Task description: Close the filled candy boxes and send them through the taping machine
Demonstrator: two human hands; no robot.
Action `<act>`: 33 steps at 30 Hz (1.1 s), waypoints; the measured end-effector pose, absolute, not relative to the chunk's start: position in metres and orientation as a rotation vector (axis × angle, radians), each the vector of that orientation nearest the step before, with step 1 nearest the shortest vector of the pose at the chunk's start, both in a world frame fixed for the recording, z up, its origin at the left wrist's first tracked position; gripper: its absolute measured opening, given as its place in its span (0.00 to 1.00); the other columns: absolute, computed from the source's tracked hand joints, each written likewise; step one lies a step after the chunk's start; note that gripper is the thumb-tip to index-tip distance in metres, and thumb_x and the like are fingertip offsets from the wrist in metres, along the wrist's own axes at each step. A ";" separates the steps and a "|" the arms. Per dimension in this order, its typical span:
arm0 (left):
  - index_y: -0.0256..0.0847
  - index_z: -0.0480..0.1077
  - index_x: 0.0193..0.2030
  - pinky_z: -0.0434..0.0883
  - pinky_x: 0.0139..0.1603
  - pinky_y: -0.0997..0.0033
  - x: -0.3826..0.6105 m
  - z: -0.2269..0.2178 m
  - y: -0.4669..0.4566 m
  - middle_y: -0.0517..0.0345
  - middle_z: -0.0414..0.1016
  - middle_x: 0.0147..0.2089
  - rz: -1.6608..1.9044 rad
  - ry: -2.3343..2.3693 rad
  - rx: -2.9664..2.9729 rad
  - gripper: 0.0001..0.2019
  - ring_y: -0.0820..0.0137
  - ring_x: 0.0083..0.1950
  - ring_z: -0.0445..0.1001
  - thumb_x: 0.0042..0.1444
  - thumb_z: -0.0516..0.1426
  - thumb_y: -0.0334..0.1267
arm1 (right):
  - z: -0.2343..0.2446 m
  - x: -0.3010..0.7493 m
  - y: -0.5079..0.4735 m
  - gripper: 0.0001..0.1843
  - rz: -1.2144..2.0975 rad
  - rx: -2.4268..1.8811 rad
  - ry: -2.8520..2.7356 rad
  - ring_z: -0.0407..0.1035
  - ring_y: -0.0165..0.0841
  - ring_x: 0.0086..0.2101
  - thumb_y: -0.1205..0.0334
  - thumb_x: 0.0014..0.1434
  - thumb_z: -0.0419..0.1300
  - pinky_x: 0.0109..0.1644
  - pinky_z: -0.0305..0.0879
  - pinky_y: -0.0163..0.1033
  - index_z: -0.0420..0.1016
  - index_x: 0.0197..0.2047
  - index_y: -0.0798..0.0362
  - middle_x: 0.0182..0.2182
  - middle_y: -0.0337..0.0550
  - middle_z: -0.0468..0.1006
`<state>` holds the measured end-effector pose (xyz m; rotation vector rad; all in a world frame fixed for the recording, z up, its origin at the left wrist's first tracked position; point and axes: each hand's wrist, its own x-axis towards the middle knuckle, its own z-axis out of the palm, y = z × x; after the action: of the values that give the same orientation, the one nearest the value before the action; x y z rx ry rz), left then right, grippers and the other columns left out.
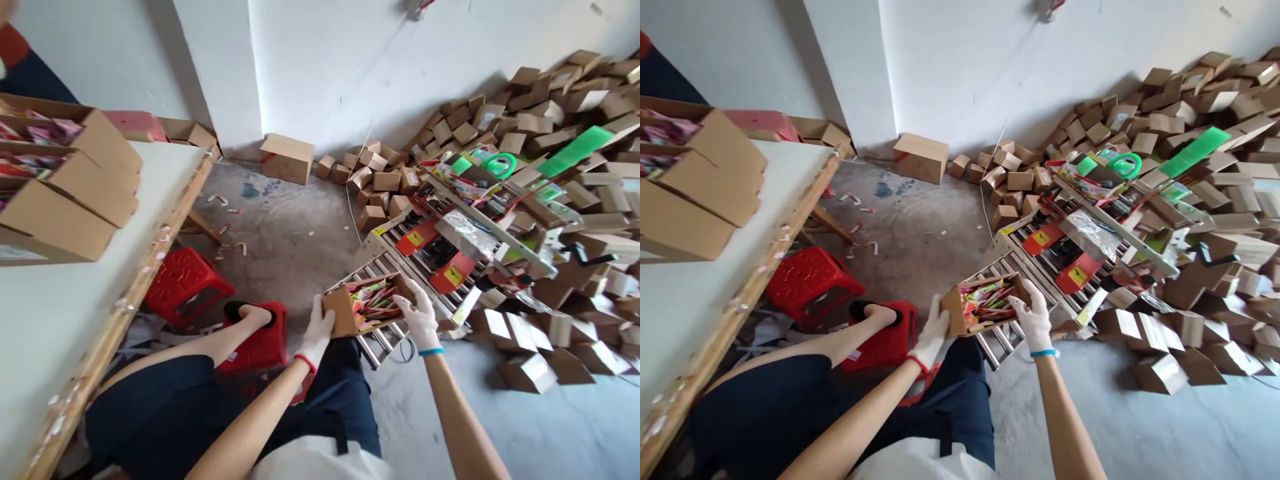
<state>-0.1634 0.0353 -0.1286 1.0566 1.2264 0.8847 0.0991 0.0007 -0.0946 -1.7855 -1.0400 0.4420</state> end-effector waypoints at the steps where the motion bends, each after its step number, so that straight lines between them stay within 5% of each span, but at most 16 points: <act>1: 0.47 0.61 0.71 0.66 0.67 0.54 -0.143 -0.130 0.032 0.49 0.69 0.68 0.827 1.189 1.085 0.39 0.52 0.68 0.68 0.54 0.65 0.51 | -0.096 0.125 -0.008 0.43 0.418 -1.828 -1.083 0.71 0.50 0.58 0.40 0.52 0.67 0.63 0.69 0.58 0.68 0.65 0.57 0.61 0.61 0.72; 6: 0.41 0.53 0.75 0.54 0.75 0.57 -0.078 -0.125 0.038 0.43 0.55 0.76 0.667 1.091 1.253 0.53 0.53 0.75 0.57 0.45 0.71 0.50 | -0.094 0.193 -0.041 0.46 0.531 -1.779 -1.725 0.63 0.49 0.65 0.47 0.51 0.69 0.69 0.63 0.54 0.63 0.70 0.51 0.66 0.54 0.67; 12: 0.44 0.65 0.65 0.60 0.71 0.53 -0.054 -0.135 0.047 0.45 0.67 0.67 0.695 1.378 1.348 0.42 0.53 0.68 0.67 0.43 0.73 0.48 | -0.094 0.197 -0.022 0.41 0.680 -1.791 -1.904 0.71 0.46 0.57 0.57 0.48 0.71 0.63 0.69 0.49 0.70 0.65 0.51 0.57 0.53 0.74; 16: 0.45 0.68 0.62 0.65 0.67 0.58 -0.064 -0.138 0.048 0.49 0.72 0.62 0.738 1.159 1.295 0.28 0.59 0.62 0.72 0.56 0.65 0.51 | -0.098 0.196 0.007 0.36 0.756 -1.933 -1.771 0.74 0.40 0.49 0.56 0.44 0.74 0.56 0.73 0.46 0.73 0.56 0.52 0.51 0.49 0.74; 20: 0.45 0.63 0.68 0.67 0.65 0.57 -0.076 -0.134 0.048 0.49 0.74 0.61 0.619 1.096 1.306 0.39 0.57 0.60 0.74 0.50 0.69 0.48 | -0.093 0.180 0.016 0.36 0.637 -2.286 -1.765 0.74 0.44 0.48 0.59 0.43 0.74 0.54 0.72 0.48 0.72 0.56 0.52 0.51 0.51 0.73; 23: 0.46 0.65 0.66 0.65 0.67 0.57 -0.076 -0.135 0.043 0.49 0.71 0.64 0.638 1.185 1.383 0.42 0.57 0.63 0.71 0.44 0.72 0.43 | -0.086 0.162 0.010 0.48 0.247 -2.463 -1.693 0.67 0.55 0.59 0.64 0.48 0.69 0.59 0.67 0.56 0.58 0.71 0.55 0.66 0.65 0.62; 26: 0.46 0.67 0.64 0.67 0.65 0.58 -0.076 -0.138 0.043 0.51 0.72 0.63 0.664 1.137 1.426 0.39 0.58 0.61 0.73 0.45 0.72 0.43 | -0.086 0.147 0.004 0.52 -0.169 -2.340 -1.891 0.46 0.59 0.71 0.68 0.52 0.62 0.70 0.49 0.65 0.43 0.76 0.60 0.74 0.66 0.43; 28: 0.46 0.67 0.65 0.67 0.66 0.58 -0.079 -0.140 0.045 0.51 0.72 0.63 0.669 1.107 1.466 0.39 0.57 0.61 0.73 0.45 0.72 0.45 | -0.095 0.142 0.001 0.47 -0.208 -2.158 -2.099 0.40 0.54 0.72 0.68 0.54 0.60 0.74 0.40 0.64 0.49 0.75 0.56 0.74 0.58 0.48; 33: 0.45 0.66 0.68 0.64 0.68 0.52 -0.093 -0.142 0.052 0.46 0.69 0.67 0.573 1.098 1.450 0.40 0.49 0.66 0.69 0.50 0.66 0.59 | -0.130 0.154 -0.017 0.22 -0.095 -2.003 -2.070 0.60 0.45 0.65 0.63 0.65 0.53 0.72 0.46 0.65 0.70 0.61 0.51 0.61 0.51 0.73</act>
<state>-0.0931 0.0520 -0.1420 1.4503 1.0980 0.5730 0.1539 -0.0167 -0.1302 -2.0028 -2.0699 -0.0945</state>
